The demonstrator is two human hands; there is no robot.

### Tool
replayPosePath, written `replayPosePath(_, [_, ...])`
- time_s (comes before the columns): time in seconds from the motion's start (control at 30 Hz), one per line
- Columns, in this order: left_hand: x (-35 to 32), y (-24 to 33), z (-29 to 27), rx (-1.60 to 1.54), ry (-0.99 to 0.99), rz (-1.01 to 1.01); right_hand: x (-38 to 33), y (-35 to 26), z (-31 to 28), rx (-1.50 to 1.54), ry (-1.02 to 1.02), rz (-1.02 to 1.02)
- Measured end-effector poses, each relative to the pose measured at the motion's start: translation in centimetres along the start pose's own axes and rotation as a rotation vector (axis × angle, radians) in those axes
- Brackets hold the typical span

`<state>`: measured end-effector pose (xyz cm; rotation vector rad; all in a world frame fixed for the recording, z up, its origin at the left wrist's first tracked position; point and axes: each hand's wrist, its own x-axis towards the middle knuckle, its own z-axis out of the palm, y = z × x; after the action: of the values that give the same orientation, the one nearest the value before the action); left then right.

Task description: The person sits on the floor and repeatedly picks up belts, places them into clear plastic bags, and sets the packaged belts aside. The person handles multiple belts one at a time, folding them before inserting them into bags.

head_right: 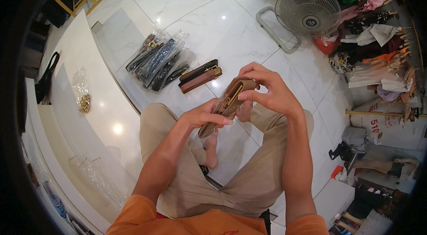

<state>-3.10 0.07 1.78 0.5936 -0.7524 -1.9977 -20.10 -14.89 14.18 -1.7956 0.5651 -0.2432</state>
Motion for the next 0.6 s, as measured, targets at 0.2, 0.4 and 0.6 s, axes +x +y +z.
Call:
replayPosePath(0.2, [0.2, 0.0, 0.2, 0.000, 0.018, 0.031, 0.0, -0.2, 0.1, -0.048, 0.015, 0.072])
replayPosePath(0.4, [0.5, 0.4, 0.3, 0.251, 0.166, 0.212, 0.4, -0.2, 1.4, 0.097, 0.327, 0.038])
replayPosePath(0.6, [0.5, 0.9, 0.7, 0.282, 0.196, 0.136, 0.8, -0.1, 1.4, -0.039, 0.391, 0.067])
